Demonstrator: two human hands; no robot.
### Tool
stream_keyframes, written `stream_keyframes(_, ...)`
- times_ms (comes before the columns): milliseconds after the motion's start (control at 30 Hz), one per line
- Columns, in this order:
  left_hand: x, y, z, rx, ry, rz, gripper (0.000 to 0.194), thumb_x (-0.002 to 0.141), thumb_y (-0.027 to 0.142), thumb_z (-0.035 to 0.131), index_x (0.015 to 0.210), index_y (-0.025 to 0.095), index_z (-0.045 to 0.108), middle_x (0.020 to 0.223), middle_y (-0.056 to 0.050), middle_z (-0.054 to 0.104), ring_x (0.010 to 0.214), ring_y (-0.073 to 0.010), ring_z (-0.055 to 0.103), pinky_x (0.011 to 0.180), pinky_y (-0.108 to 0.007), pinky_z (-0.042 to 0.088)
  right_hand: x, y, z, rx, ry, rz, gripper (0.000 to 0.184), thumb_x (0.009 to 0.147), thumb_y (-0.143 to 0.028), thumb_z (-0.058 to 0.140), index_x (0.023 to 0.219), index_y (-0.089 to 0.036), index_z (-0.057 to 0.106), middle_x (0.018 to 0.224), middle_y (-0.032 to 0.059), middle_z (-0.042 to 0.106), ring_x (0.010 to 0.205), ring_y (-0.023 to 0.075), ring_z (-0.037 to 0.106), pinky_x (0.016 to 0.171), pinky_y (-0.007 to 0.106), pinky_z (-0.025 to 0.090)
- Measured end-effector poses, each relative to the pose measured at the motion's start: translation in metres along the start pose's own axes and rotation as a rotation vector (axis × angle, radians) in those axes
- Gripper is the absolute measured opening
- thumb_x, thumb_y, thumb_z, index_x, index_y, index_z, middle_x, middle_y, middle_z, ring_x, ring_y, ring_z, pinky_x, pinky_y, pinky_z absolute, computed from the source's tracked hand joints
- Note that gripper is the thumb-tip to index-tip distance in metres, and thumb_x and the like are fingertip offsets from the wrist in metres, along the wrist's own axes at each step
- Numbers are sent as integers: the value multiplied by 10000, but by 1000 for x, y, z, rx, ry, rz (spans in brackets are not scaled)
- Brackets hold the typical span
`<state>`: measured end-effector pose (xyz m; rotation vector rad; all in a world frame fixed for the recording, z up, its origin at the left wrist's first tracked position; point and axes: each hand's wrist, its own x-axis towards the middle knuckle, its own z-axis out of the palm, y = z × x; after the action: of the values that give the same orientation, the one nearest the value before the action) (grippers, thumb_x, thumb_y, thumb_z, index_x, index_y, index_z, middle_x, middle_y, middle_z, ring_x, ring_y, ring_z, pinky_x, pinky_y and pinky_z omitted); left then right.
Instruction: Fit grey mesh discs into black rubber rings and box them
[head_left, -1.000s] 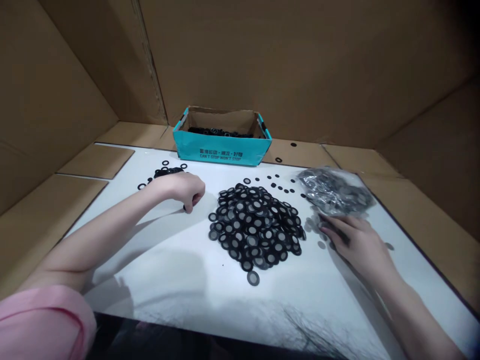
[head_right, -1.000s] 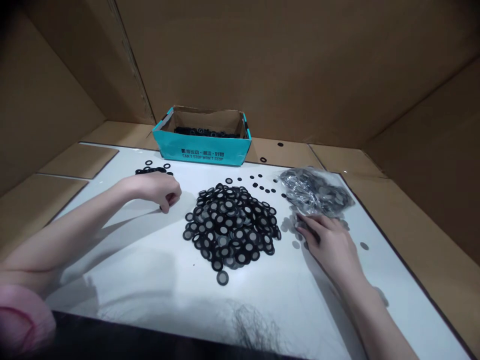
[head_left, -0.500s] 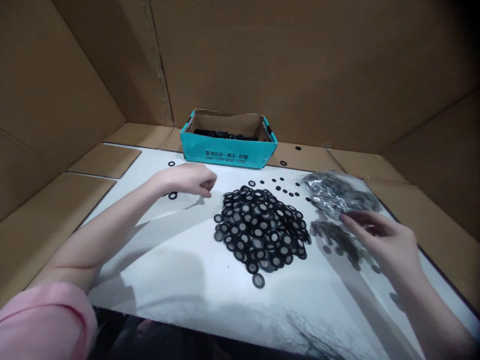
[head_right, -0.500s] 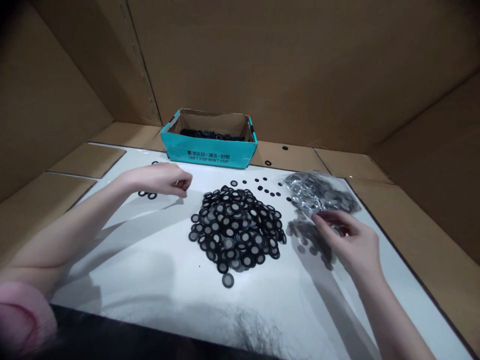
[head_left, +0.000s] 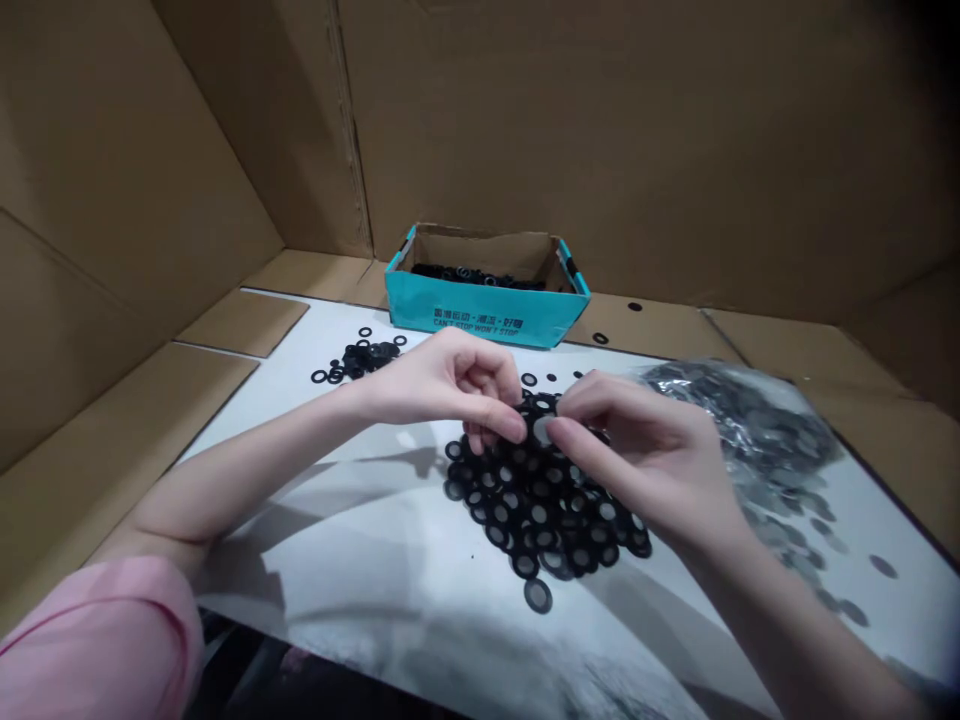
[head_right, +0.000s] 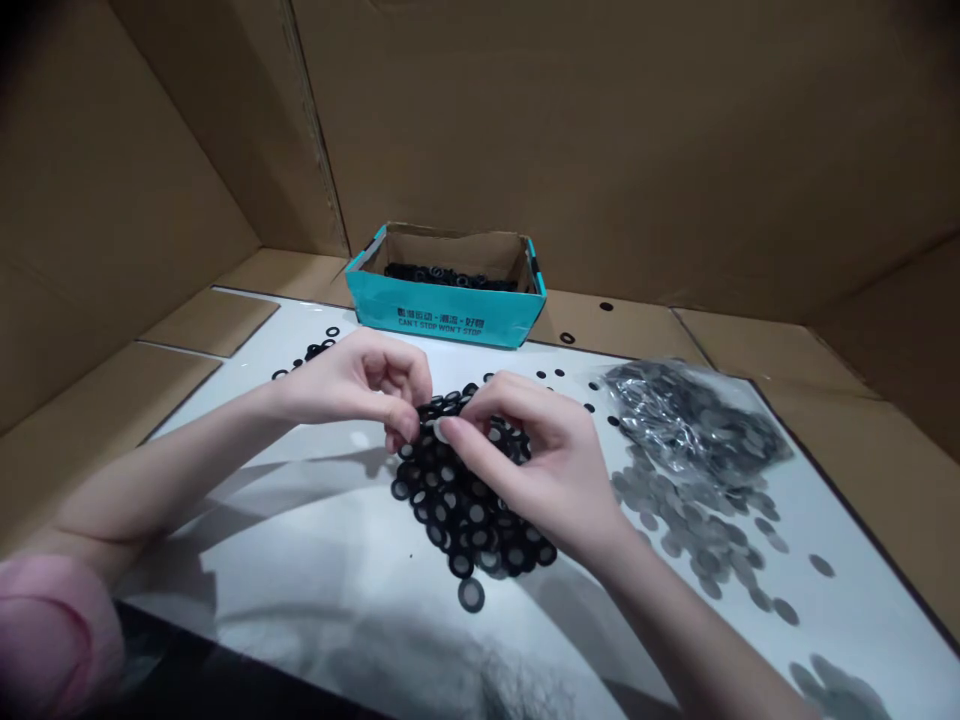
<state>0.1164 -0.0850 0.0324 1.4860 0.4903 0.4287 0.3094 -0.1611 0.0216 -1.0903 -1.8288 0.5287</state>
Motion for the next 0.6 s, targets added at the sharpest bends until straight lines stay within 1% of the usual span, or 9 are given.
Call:
stream_keyframes(100, 1, 1, 2, -133, -3, -33, 255, 641, 141, 814, 720, 93, 576, 558, -2, 670, 482, -107, 653, 485, -167, 547, 2, 3, 4, -4, 17, 0, 206, 821, -233, 631, 631, -206, 557, 590, -7, 574, 556, 115, 511, 530, 270, 400)
stream_keyframes(167, 3, 0, 4, -162, 6, -41, 279, 639, 162, 828, 727, 94, 572, 560, -5, 675, 483, -110, 660, 490, -163, 548, 1, 5, 6, -21, 33, -16, 209, 823, -231, 635, 631, -203, 558, 584, -8, 572, 554, 111, 515, 529, 261, 404)
stream_keyframes(233, 3, -2, 5, -161, 12, -42, 267, 660, 162, 818, 740, 93, 573, 576, -8, 683, 488, -111, 667, 497, -161, 548, 0, 7, 7, -50, 33, -44, 196, 832, -225, 628, 647, -202, 569, 584, -8, 576, 551, 107, 522, 530, 252, 411)
stream_keyframes(333, 4, -6, 7, -157, -23, -36, 211, 706, 142, 782, 767, 89, 588, 597, -7, 690, 502, -113, 674, 512, -170, 554, -1, 9, 8, -109, 6, -86, 164, 854, -204, 599, 691, -196, 594, 606, -2, 593, 555, 101, 533, 540, 244, 416)
stream_keyframes(433, 5, -8, 8, -129, -57, -26, 160, 747, 142, 748, 782, 86, 602, 618, -10, 692, 522, -106, 676, 542, -176, 563, -2, 9, 8, -151, -28, -129, 202, 869, -186, 577, 667, -192, 575, 584, -7, 570, 541, 95, 517, 534, 236, 403)
stream_keyframes(500, 6, -9, 8, -96, -57, -8, 144, 771, 157, 731, 780, 82, 607, 629, -10, 688, 530, -96, 673, 556, -170, 563, -2, 11, 7, -144, -46, -132, 230, 877, -187, 567, 648, -193, 551, 565, -17, 545, 526, 88, 498, 518, 227, 387)
stream_keyframes(600, 6, -9, 8, -63, -52, 30, 152, 799, 188, 712, 787, 80, 606, 616, -3, 670, 522, -86, 659, 541, -158, 553, -3, 14, 6, -83, -73, -119, 225, 896, -200, 539, 671, -193, 537, 582, -24, 539, 531, 80, 495, 511, 212, 382)
